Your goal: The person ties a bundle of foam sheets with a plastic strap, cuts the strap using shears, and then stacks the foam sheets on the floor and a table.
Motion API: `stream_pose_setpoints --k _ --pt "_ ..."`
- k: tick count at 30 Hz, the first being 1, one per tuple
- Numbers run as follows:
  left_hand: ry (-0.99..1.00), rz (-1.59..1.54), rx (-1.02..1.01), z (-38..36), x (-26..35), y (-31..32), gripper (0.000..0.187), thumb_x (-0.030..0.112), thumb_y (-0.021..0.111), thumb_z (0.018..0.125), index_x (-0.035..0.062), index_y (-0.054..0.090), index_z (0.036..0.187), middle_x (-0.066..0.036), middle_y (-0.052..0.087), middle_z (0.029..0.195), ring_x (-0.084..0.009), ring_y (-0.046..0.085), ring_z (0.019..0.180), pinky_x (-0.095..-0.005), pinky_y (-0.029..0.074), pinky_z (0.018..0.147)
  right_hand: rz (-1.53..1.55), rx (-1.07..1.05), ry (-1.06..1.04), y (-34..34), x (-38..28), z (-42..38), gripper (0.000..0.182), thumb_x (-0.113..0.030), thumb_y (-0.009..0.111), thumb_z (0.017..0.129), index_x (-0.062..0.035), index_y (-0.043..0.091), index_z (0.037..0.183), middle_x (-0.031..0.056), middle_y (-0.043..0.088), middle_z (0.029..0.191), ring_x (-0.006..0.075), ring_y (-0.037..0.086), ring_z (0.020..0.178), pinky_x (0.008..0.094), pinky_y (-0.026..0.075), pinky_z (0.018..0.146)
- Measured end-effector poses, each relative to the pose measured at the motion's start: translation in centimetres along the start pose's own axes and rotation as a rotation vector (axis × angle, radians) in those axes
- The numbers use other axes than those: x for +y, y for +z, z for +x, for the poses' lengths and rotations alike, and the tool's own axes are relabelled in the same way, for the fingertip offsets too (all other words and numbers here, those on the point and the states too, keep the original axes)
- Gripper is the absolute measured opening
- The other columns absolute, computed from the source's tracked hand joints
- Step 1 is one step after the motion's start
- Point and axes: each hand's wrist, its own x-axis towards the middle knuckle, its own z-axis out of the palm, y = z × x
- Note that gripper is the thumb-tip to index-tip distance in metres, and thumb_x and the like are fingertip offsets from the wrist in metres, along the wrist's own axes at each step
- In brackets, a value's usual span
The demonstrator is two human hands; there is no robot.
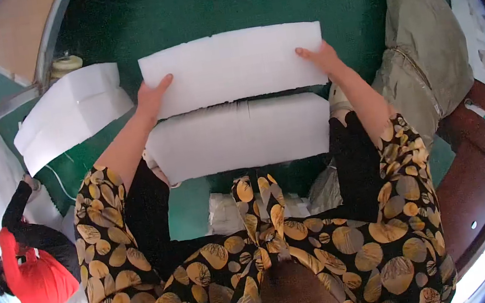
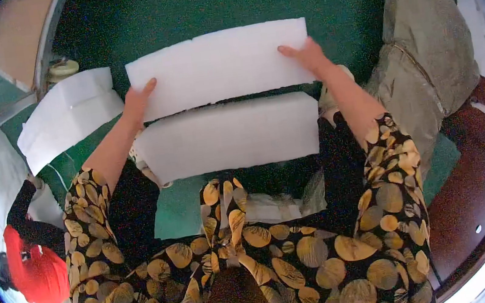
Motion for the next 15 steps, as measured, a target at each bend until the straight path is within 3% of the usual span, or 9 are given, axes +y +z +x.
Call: stream_pose_setpoints --k 4,6,9,14,15 --pt "-0.052 -0.106 0.008 -0.9 1.4 -0.3 0.058 0.037 0.066 0.084 0.0009 0.048 0.125 -0.011 0.059 0.116 -0.0207 0.058 0.101 -0.0340 0.047 0.088 0.175 -0.141 0.092 -1.5 -1.5 -0.3 0.061 -0.042 0.077 0.071 -0.0003 0.057 0.111 0.0118 0.064 0.102 0.0188 0.063 0.088 0.0325 0.051 0.077" --pt "-0.185 -0.156 -0.049 -0.2 2.8 0.0 0.062 0.041 0.064 0.084 0.0012 0.045 0.127 -0.011 0.057 0.119 -0.0214 0.056 0.104 -0.0354 0.046 0.090 0.141 -0.144 0.041 -0.7 0.6 1.3 0.061 -0.045 0.073 0.074 0.0005 0.057 0.111 0.0114 0.064 0.102 0.0190 0.063 0.087 0.0327 0.051 0.077" --pt "-0.130 -0.074 -0.024 1.5 1.8 0.3 0.070 0.045 0.066 0.081 -0.0007 0.042 0.129 -0.013 0.054 0.122 -0.0235 0.054 0.109 -0.0368 0.045 0.091 0.087 -0.074 0.008 -0.2 1.8 3.4 0.064 -0.046 0.072 0.075 0.0018 0.055 0.113 0.0119 0.063 0.104 0.0203 0.063 0.087 0.0330 0.052 0.076" --pt "-0.155 -0.005 -0.023 2.3 0.2 -0.6 0.083 0.051 0.071 0.075 -0.0061 0.040 0.128 -0.018 0.053 0.122 -0.0251 0.054 0.109 -0.0373 0.045 0.092 0.109 -0.198 0.039 -0.9 1.0 2.8 0.079 -0.052 0.075 0.068 0.0031 0.051 0.118 0.0158 0.060 0.111 0.0239 0.062 0.093 0.0354 0.050 0.081" --pt "-0.125 0.027 0.053 2.3 0.0 -0.6 0.087 0.052 0.071 0.074 -0.0072 0.039 0.128 -0.019 0.052 0.122 -0.0255 0.054 0.110 -0.0375 0.045 0.092 0.108 -0.205 0.046 -0.8 1.0 2.4 0.079 -0.052 0.075 0.068 0.0031 0.051 0.118 0.0158 0.060 0.111 0.0239 0.062 0.093 0.0354 0.050 0.081"
